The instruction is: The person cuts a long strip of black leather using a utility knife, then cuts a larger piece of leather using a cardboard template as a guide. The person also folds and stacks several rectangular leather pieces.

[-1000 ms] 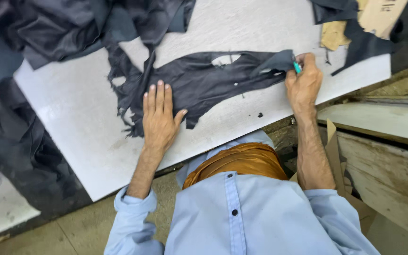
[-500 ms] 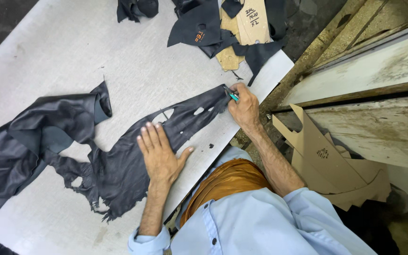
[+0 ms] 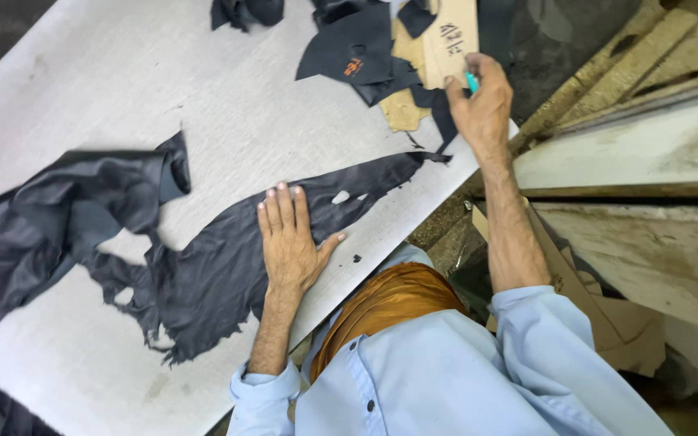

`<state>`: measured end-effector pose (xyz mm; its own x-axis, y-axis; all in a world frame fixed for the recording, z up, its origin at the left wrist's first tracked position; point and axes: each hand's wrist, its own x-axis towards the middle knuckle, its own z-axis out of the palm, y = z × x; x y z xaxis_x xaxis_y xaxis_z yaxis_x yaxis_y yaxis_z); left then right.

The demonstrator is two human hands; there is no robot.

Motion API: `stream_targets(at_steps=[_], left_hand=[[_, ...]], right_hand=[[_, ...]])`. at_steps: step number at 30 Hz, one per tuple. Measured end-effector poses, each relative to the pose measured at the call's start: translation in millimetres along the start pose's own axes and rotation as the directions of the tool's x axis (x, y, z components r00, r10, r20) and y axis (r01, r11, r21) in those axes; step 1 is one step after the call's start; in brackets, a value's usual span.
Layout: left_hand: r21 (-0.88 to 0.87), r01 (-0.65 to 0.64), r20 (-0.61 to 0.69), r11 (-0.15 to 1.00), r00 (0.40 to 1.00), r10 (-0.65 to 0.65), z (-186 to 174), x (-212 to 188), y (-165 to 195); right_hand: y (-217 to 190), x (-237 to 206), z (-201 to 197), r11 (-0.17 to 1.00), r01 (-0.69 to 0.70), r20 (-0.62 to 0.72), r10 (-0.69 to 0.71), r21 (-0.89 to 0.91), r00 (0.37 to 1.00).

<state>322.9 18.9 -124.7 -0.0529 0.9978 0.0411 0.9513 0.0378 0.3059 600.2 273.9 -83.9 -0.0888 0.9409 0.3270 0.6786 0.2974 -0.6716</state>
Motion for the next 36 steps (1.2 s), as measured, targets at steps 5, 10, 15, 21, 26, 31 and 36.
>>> stream_targets(at_steps=[5, 10, 15, 21, 26, 31, 36], left_hand=[[0.035, 0.147, 0.040, 0.988, 0.988, -0.149, -22, -44, -34], [0.115, 0.526, 0.001, 0.843, 0.849, -0.529, -63, -116, -121], [0.175, 0.632, -0.075, 0.755, 0.773, -0.630, -62, -121, -125], [0.175, 0.475, 0.278, 0.863, 0.817, -0.506, -22, -106, -21], [-0.009, 0.292, 0.095, 0.956, 0.952, -0.290, -5, -110, 6], [0.101, 0.530, 0.180, 0.842, 0.823, -0.539, -37, -145, -87], [0.122, 0.568, -0.072, 0.814, 0.823, -0.563, -43, -159, -132]], right_hand=[[-25, -23, 9, 0.985, 0.158, 0.142, -0.167, 0.076, 0.976], [-60, -85, 25, 0.930, 0.347, 0.339, -0.368, 0.123, 0.866], [-71, -107, 24, 0.921, 0.377, 0.425, -0.383, 0.101, 0.820], [-71, -128, 21, 0.977, 0.196, 0.514, -0.210, 0.082, 0.831], [-64, -135, 24, 0.928, 0.373, 0.461, -0.336, 0.012, 0.821], [-66, -144, 22, 0.948, 0.318, 0.456, -0.277, -0.013, 0.846], [-71, -153, 18, 0.967, 0.254, 0.436, -0.213, -0.036, 0.874]])
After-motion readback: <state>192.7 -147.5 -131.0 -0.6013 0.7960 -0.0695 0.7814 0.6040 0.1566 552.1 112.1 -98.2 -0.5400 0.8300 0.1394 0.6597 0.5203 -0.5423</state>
